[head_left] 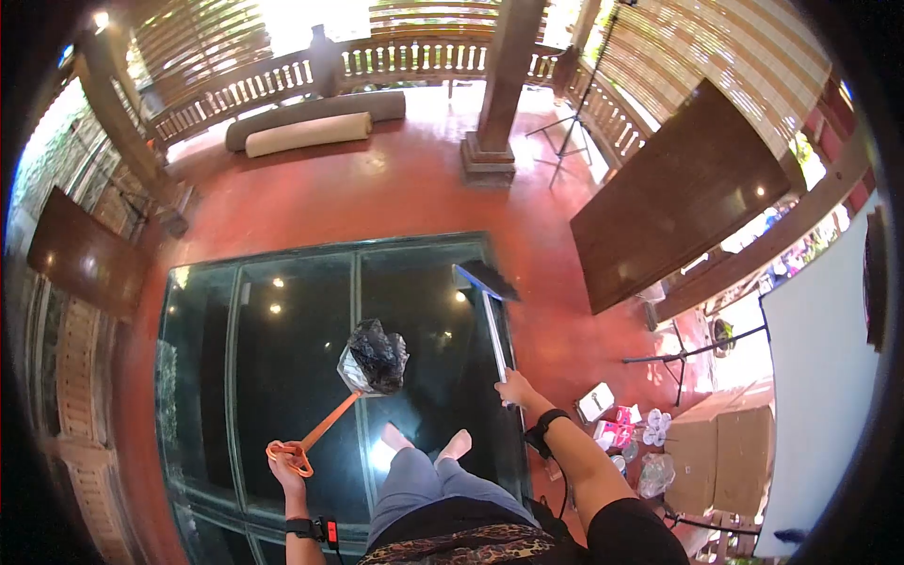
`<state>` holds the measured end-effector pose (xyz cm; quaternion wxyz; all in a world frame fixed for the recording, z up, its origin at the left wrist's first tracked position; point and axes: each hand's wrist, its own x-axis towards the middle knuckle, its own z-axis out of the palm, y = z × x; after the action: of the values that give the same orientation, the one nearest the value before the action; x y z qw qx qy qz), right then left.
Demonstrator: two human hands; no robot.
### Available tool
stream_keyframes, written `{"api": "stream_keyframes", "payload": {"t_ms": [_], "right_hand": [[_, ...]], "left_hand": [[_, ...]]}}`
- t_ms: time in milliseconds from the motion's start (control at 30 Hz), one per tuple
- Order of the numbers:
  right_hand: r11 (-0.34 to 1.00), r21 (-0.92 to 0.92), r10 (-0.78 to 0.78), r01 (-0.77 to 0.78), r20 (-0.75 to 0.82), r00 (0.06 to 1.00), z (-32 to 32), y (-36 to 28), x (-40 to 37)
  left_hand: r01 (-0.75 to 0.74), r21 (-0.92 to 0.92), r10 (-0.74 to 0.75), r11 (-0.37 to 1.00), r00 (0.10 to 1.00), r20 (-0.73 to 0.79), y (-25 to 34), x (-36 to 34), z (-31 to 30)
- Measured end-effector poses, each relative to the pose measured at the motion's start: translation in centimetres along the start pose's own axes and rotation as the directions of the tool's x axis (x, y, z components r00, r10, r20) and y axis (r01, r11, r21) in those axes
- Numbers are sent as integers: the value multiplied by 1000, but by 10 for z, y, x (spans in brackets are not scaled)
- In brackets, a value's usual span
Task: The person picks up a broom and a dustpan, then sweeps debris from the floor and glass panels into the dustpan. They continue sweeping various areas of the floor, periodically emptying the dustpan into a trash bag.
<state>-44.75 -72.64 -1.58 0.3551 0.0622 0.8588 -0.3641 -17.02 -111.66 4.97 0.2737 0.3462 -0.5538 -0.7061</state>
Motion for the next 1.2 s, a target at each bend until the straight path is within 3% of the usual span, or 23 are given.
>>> {"api": "stream_keyframes", "payload": {"t_ms": [67,233,367,467,500,600,667,733,800,900,933,967,1033,1133,1200], "right_hand": [[970,-211,-134,118,-68,989,21,-3,3],[946,-270,-132,180,186,974,51,-41,-34],[843,-457,-206,283,211,955,95,-27,-67],[825,-521,-95,220,256,962,107,-32,-122],[830,-504,-142,240,225,964,113,-21,-138],[853,-491,-57,177,251,966,116,3,-187],[830,-512,-111,222,239,965,111,20,-230],[843,-522,8,129,251,968,104,29,-274],[857,-471,-86,209,269,959,105,77,-299],[988,-108,134,-107,284,949,89,66,-354],[990,-69,138,-124,262,955,83,56,-369],[990,-29,140,-137,239,961,77,44,-380],[989,33,138,-145,152,979,69,23,-403],[987,17,159,-159,-6,987,61,50,-397],[999,40,33,-32,-12,999,62,50,-381]], "left_hand": [[6,-28,-8,1000,999,-45,4,-15,-18],[-20,-84,11,996,995,-100,1,-38,-71],[11,-110,-28,994,987,-161,-1,-51,-117],[22,-95,-38,995,984,-174,-3,-62,-160],[17,-102,-33,995,988,-153,0,-67,-173],[55,-103,-69,993,988,-137,12,-81,-203],[62,-112,-77,992,989,-129,14,-88,-220],[53,-88,-60,995,995,-75,10,-90,-235],[37,-73,-39,997,999,-25,9,-90,-240],[94,-3,-94,996,996,-4,10,-86,-228],[97,26,-97,995,995,24,9,-84,-223],[78,88,-74,993,996,-56,6,-81,-213],[50,216,-39,975,998,-57,7,-80,-194],[31,422,-3,906,998,-67,5,-73,-168],[29,582,0,813,999,-50,14,-75,-147]]}}
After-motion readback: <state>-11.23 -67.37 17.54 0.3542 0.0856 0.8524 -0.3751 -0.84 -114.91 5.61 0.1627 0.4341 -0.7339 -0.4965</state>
